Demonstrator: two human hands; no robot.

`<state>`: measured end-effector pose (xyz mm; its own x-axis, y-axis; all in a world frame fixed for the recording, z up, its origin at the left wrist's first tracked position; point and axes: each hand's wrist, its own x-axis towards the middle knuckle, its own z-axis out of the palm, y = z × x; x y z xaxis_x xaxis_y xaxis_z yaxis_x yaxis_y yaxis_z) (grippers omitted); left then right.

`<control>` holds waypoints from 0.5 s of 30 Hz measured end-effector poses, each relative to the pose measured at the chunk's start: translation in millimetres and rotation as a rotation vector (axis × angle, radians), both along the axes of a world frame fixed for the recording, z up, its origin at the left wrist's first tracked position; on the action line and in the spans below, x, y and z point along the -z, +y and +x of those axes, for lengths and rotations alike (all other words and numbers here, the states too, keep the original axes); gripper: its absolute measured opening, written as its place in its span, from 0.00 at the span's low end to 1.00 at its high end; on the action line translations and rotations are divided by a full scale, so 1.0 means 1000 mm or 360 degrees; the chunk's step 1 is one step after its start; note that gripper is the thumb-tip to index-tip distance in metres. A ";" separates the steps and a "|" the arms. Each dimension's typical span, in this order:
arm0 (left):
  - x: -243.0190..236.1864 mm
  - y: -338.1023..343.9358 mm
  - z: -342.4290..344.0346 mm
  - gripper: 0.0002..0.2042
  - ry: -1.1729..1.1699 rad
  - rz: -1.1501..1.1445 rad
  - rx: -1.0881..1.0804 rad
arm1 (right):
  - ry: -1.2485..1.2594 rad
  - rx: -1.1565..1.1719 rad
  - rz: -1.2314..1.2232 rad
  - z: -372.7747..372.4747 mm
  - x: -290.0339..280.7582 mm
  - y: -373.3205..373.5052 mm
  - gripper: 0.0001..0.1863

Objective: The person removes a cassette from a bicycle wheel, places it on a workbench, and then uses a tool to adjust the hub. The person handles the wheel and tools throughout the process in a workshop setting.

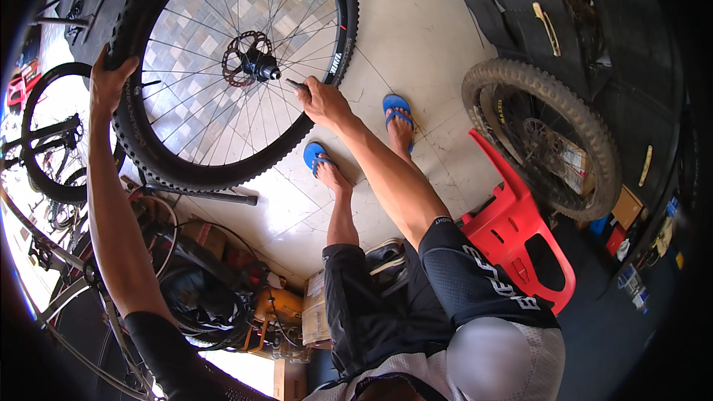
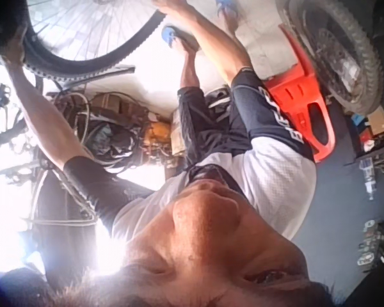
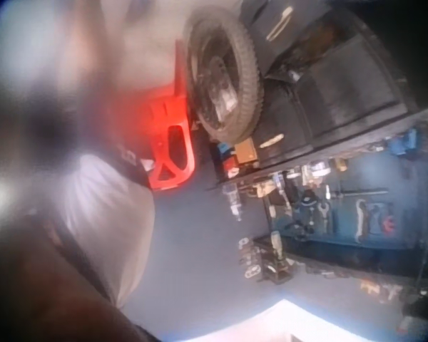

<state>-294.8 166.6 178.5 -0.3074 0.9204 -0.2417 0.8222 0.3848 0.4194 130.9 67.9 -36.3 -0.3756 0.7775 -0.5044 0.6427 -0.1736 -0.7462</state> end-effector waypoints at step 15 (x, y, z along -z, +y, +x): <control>-0.008 0.024 0.010 0.47 0.0118 -0.0052 0.0080 | -0.0074 0.0047 0.0044 -0.017 0.000 0.013 0.26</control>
<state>-284.5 190.6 186.0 -0.2793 0.9270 -0.2505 0.8690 0.3549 0.3447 114.1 81.4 -36.1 -0.3290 0.8017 -0.4991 0.6716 -0.1729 -0.7204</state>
